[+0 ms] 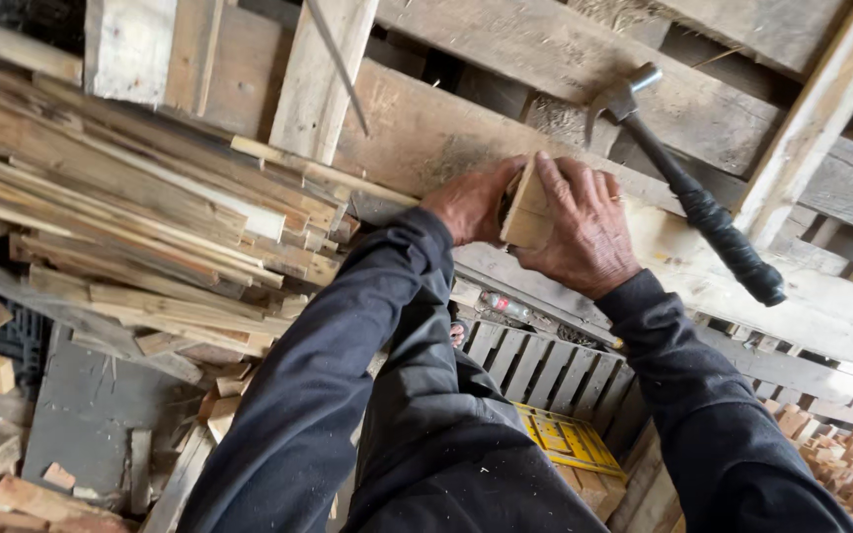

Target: The person assembles wooden blocks by hammering nails into them. They pick up nails, position them on the wood, and use a hammer to drive the nails in. The person also moves wooden blocks and planks around the workspace.

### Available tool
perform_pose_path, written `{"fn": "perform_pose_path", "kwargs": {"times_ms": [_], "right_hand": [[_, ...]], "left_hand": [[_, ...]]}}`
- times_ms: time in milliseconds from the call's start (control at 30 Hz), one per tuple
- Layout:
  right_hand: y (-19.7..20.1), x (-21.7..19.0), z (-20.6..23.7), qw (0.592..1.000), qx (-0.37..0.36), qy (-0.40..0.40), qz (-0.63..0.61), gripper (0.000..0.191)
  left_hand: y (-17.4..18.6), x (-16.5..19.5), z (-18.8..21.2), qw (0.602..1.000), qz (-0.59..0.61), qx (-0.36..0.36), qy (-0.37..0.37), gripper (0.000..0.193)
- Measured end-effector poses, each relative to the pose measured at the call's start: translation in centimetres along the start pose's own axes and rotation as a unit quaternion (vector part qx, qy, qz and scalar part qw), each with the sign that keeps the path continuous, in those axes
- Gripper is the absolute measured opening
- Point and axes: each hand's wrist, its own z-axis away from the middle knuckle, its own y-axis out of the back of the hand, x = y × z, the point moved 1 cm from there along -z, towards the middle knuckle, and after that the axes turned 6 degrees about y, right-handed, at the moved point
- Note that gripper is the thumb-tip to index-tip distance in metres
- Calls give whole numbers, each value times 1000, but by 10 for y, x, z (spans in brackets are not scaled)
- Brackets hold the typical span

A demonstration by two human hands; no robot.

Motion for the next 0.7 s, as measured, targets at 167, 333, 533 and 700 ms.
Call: {"fn": "perform_pose_path", "kwargs": {"times_ms": [167, 333, 533, 700], "right_hand": [[-3, -4, -8, 1000, 11, 6, -7, 120], [-5, -5, -16, 1000, -27, -7, 10, 119], [-10, 1, -18, 999, -35, -10, 16, 121], [-12, 5, -15, 999, -36, 16, 9, 123]], "left_hand": [[18, -3, -13, 973, -113, -165, 118, 141], [18, -12, -15, 987, -82, -125, 65, 130], [18, -30, -3, 996, -38, -71, 32, 128], [19, -25, -2, 992, -47, -98, 69, 128]]}}
